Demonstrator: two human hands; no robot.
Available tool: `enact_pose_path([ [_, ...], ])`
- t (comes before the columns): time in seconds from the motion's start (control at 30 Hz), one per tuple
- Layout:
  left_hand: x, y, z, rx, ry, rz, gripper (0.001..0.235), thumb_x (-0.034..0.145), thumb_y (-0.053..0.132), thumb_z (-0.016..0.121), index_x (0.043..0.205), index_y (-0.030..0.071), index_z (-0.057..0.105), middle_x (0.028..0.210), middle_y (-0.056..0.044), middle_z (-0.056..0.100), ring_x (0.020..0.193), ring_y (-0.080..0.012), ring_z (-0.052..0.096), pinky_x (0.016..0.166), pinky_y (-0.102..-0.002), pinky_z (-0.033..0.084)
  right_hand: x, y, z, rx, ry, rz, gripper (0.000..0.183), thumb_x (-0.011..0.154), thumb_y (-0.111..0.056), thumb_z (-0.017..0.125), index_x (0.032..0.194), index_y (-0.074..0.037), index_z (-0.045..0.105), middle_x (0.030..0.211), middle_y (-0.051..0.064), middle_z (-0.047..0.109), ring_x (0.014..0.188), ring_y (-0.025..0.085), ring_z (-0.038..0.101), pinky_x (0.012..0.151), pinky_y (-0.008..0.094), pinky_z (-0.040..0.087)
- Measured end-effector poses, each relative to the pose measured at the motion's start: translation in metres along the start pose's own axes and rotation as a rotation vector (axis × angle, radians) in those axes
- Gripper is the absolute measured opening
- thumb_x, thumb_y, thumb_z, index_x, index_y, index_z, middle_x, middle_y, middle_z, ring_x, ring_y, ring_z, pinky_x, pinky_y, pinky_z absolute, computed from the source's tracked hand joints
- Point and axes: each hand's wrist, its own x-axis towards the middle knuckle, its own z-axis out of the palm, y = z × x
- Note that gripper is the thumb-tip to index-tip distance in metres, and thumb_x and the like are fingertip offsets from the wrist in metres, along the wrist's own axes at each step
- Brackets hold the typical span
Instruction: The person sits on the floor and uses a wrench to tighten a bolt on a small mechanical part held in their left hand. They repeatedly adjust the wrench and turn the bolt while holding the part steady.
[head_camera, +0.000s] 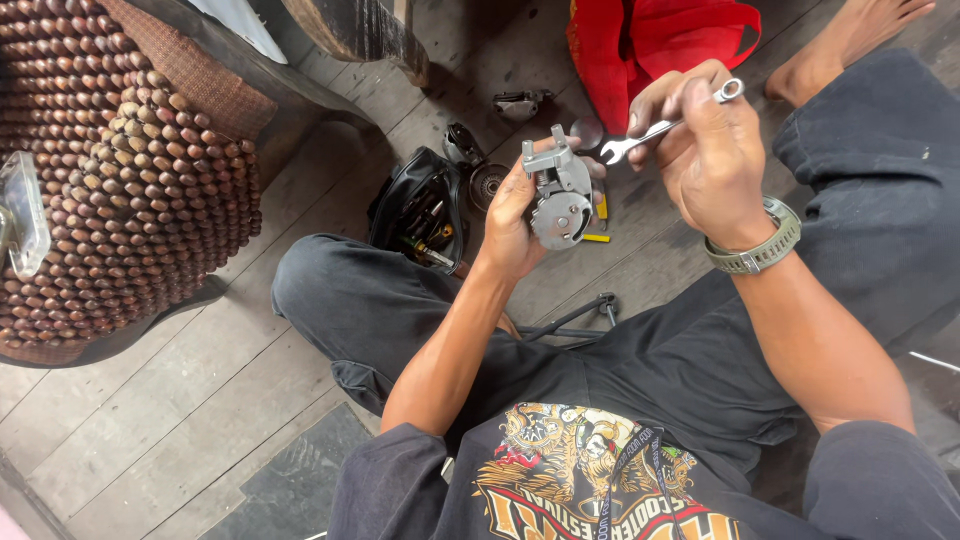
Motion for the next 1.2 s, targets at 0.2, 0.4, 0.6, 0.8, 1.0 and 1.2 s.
enact_pose_path([
  [0.2,-0.002,0.003,0.003,0.013,-0.051,-0.002,0.053,0.107,0.044,0.06,0.138,0.002,0.054,0.117,-0.028,0.067,0.092,-0.0388,0.068,0.081,-0.047,0.056,0.0,0.006,-0.002,-0.001,-0.053,0.022,0.02,0.103,-0.013,0.056,0.122,-0.01,0.05,0.108,0.011,0.059,0.094,0.017,0.058,0.077,0.027,0.055],
  [0.4,-0.001,0.006,0.006,0.017,-0.053,-0.016,0.055,0.103,0.042,0.067,0.134,-0.001,0.054,0.113,-0.028,0.067,0.089,-0.038,0.068,0.081,-0.045,0.056,-0.006,-0.006,0.0,-0.404,-0.111,-0.058,0.02,0.116,-0.012,0.042,0.123,-0.003,0.059,0.094,0.008,0.06,0.085,0.013,0.058,0.072,0.024,0.05],
  [0.6,-0.002,0.007,0.007,0.03,-0.07,-0.091,0.056,0.101,0.046,0.067,0.132,0.0,0.056,0.108,-0.029,0.068,0.086,-0.038,0.069,0.077,-0.045,0.057,-0.001,-0.008,0.003,-0.332,-0.214,0.162,0.028,0.107,-0.019,0.049,0.124,-0.004,0.065,0.083,-0.001,0.053,0.072,0.006,0.045,0.061,0.02,0.037],
  [0.8,-0.003,0.01,0.008,0.054,-0.074,-0.129,0.057,0.101,0.047,0.067,0.13,-0.001,0.057,0.107,-0.028,0.07,0.088,-0.0365,0.07,0.078,-0.045,0.06,0.001,-0.015,0.011,-0.342,-0.317,0.205,0.035,0.106,-0.027,0.051,0.124,-0.001,0.065,0.086,0.008,0.064,0.065,0.016,0.064,0.06,0.024,0.048],
  [1.0,-0.005,0.004,0.002,0.045,-0.016,-0.144,0.058,0.101,0.046,0.065,0.132,-0.002,0.055,0.099,-0.029,0.068,0.081,-0.0386,0.069,0.071,-0.047,0.06,0.001,-0.003,0.009,-0.281,-0.342,0.224,0.029,0.105,-0.022,0.056,0.12,-0.001,0.067,0.1,0.008,0.072,0.07,0.012,0.062,0.062,0.025,0.055],
  [1.2,-0.006,0.0,-0.004,0.023,0.011,-0.183,0.066,0.098,0.047,0.068,0.137,-0.003,0.052,0.103,-0.025,0.069,0.082,-0.0397,0.071,0.07,-0.05,0.062,0.002,-0.003,0.009,-0.327,-0.356,0.207,0.031,0.105,-0.025,0.056,0.118,-0.001,0.069,0.097,0.007,0.073,0.072,0.011,0.064,0.061,0.023,0.051],
])
